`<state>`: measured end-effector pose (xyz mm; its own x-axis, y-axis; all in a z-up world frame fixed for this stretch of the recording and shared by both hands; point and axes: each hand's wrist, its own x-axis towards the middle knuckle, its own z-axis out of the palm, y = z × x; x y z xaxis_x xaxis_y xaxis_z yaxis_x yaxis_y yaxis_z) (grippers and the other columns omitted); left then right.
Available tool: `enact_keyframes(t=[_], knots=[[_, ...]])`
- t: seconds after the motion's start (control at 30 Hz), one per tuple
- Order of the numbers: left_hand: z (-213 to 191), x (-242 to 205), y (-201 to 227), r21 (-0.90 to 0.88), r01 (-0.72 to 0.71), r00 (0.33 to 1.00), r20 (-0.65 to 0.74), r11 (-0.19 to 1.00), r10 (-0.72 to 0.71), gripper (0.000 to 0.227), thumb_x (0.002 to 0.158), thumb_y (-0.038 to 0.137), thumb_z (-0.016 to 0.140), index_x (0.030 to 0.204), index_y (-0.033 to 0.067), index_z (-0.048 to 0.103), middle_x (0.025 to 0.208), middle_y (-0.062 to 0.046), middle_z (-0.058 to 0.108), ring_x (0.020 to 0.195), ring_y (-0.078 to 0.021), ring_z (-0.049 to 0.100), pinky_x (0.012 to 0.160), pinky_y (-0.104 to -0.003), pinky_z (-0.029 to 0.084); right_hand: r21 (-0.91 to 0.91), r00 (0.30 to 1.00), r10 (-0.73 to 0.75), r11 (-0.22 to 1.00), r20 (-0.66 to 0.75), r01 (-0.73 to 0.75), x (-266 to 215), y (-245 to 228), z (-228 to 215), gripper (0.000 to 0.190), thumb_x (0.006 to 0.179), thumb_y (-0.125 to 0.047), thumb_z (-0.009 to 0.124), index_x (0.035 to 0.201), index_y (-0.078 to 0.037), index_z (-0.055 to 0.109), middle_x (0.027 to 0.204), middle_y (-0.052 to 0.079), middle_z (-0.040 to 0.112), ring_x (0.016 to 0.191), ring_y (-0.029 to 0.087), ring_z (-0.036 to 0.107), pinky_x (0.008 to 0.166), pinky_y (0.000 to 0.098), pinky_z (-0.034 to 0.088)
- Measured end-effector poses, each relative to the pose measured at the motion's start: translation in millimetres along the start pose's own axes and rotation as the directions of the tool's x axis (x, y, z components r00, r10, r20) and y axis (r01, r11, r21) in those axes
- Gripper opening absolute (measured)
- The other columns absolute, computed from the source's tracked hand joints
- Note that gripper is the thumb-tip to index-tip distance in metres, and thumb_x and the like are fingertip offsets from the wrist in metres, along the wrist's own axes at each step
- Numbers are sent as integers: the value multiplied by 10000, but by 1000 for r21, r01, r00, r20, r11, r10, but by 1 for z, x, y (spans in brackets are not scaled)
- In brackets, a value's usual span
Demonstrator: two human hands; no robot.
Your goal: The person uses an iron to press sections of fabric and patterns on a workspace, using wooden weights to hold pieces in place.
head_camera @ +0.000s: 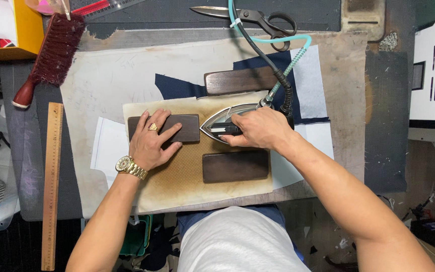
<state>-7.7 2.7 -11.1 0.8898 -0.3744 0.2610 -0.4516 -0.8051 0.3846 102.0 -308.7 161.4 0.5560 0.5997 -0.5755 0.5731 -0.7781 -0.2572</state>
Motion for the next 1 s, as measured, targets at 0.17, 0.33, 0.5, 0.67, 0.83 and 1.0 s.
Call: enact_keyframes(t=[0.17,0.33,0.5,0.67,0.83,1.0], knots=[[2,-1,0,0,-1,1000,-19,1000,1,460,884,489,700,1312,322,674,1485,-97,569,1429,-311,493,1229,-534,229,-22,999,-12,1000,-34,11,1,2,9,616,938,-715,453,898,-125,627,757,135,727,783,393,760,780,497,590],[1,0,1,-1,-7,999,-33,1000,7,466,884,477,710,1319,313,678,1488,-109,572,1428,-321,499,1228,-534,232,-31,998,-15,999,-61,14,0,5,19,603,943,-718,468,895,-137,622,743,112,724,770,370,764,777,482,592],[1,0,2,-4,-16,999,-44,1000,16,465,890,477,710,1321,305,684,1481,-117,577,1419,-331,505,1228,-531,224,-44,999,-45,998,-30,44,-6,1,16,577,929,-721,478,909,-168,642,765,97,726,787,357,766,780,459,594],[-2,1,2,-6,-15,999,-33,1000,14,467,885,482,719,1314,302,687,1479,-116,577,1418,-329,506,1231,-524,220,-56,997,-58,997,-45,56,-7,5,25,597,908,-733,485,915,-155,636,782,114,729,788,378,763,770,484,588],[-1,1,2,-10,-11,999,-31,1000,11,467,883,492,723,1308,300,692,1474,-118,582,1418,-331,508,1229,-524,230,5,999,-2,1000,-43,2,-7,3,23,587,928,-702,479,943,-141,650,803,129,737,802,386,764,776,500,592],[-2,2,2,-2,-9,999,-34,1000,9,467,881,494,721,1307,304,691,1487,-112,579,1418,-328,512,1227,-524,234,46,995,35,998,-90,-31,-5,2,18,598,926,-702,471,919,-129,642,774,139,733,786,400,761,772,504,592]])
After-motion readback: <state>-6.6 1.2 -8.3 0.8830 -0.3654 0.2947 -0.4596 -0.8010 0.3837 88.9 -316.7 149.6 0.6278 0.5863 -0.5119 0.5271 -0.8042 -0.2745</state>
